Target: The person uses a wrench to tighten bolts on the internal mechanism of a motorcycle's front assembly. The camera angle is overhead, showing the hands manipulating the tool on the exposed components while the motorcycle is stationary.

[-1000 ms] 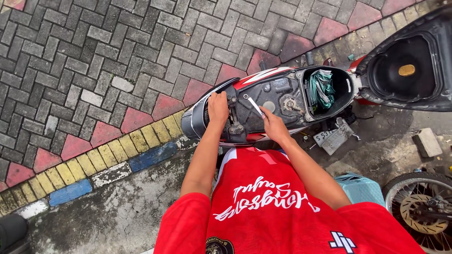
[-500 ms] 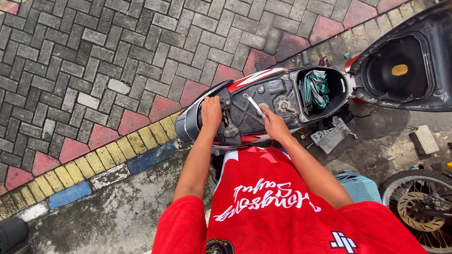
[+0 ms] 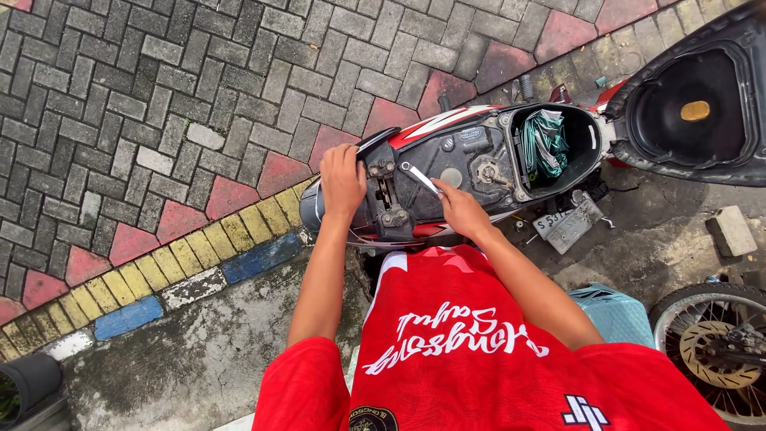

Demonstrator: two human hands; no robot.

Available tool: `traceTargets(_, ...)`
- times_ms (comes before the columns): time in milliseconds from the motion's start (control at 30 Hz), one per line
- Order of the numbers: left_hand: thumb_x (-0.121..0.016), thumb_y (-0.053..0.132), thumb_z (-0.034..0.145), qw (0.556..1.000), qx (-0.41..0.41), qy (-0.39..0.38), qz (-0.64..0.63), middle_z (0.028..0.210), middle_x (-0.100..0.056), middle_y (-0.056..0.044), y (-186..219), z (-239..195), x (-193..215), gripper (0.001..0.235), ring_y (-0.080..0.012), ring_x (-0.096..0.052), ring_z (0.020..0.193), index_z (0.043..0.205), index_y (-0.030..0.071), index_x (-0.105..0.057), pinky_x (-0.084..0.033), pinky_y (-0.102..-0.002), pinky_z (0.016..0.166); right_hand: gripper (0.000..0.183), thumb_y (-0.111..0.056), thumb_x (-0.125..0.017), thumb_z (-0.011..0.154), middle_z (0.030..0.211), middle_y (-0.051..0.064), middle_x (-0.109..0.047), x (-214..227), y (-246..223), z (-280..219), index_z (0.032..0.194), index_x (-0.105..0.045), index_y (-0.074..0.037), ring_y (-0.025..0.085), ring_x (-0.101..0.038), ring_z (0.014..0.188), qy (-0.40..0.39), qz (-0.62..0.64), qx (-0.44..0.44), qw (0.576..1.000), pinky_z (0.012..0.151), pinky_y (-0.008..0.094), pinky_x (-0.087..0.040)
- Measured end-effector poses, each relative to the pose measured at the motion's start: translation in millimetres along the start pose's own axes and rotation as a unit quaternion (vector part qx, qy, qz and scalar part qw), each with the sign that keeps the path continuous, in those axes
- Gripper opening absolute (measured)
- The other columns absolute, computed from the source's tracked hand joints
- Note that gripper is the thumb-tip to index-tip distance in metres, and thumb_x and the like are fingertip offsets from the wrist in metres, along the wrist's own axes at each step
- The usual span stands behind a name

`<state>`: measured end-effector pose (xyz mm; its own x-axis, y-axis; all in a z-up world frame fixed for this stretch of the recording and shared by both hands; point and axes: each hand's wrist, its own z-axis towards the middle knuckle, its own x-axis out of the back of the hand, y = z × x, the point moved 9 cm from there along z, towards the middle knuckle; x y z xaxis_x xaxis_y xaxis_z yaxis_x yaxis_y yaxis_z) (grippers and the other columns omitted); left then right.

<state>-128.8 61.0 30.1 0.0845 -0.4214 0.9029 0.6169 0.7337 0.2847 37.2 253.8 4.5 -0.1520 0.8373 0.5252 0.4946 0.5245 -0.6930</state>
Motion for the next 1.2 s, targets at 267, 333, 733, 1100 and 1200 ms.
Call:
traceTargets(267,-0.08,0.033,0.08,0.985,0.129,-0.071,0.094,0.12,-0.058,-0.011,-56,-46,-8,0.059,-0.029,-0.058,0.107,0.128,0.007,-0.058,-0.049,-0.04,0.088,0.039,-0.027,-0.033,0.11,0.119,0.024,-0.069,-9,-45,30,0.144,-0.051,-0.019,0.045,-0.068,0.111,-0.056,-0.182,0.07,0.979,0.095,0.056,-0.055)
traceTargets(333,-0.074,0.028,0.085,0.989,0.128,-0.042,0.058,0.114,-0.06,-0.01,-55,-44,-4,0.049,-0.027,-0.061,0.103,0.127,0.007,-0.059,-0.051,-0.038,0.088,0.038,-0.029,-0.032,0.11,0.116,0.022,-0.07,-9,-48,41,0.141,-0.052,-0.019,0.045,-0.068,0.11,-0.065,-0.213,0.082,0.971,0.095,0.054,-0.055)
traceTargets(733,-0.073,0.032,0.082,0.987,0.142,-0.007,0.068,0.108,-0.061,-0.006,-62,-51,-12,0.046,-0.0223,-0.062,0.098,0.121,0.01,-0.062,-0.053,-0.035,0.086,0.039,-0.034,-0.029,0.109,0.109,0.017,-0.073,-15,-27,96,0.139,-0.054,-0.03,0.041,-0.07,0.107,-0.097,-0.357,0.111,0.923,0.094,0.052,-0.056)
traceTargets(1100,-0.072,0.031,0.083,0.984,0.163,-0.023,0.07,0.107,-0.062,-0.005,-59,-47,-6,0.045,-0.0208,-0.062,0.096,0.121,0.009,-0.064,-0.055,-0.032,0.083,0.04,-0.039,-0.037,0.108,0.125,0.021,-0.07,-122,64,75,0.143,-0.053,-0.029,0.043,-0.063,0.121,-0.044,0.008,-0.069,0.997,0.107,0.056,-0.048)
traceTargets(1200,-0.073,0.031,0.082,0.985,0.157,-0.016,0.068,0.108,-0.063,-0.005,-57,-47,-5,0.045,-0.0221,-0.062,0.098,0.121,0.009,-0.064,-0.054,-0.034,0.084,0.039,-0.032,-0.037,0.108,0.123,0.03,-0.067,-146,70,65,0.142,-0.053,-0.02,0.052,-0.059,0.122,-0.005,0.117,-0.091,0.989,0.106,0.061,-0.046)
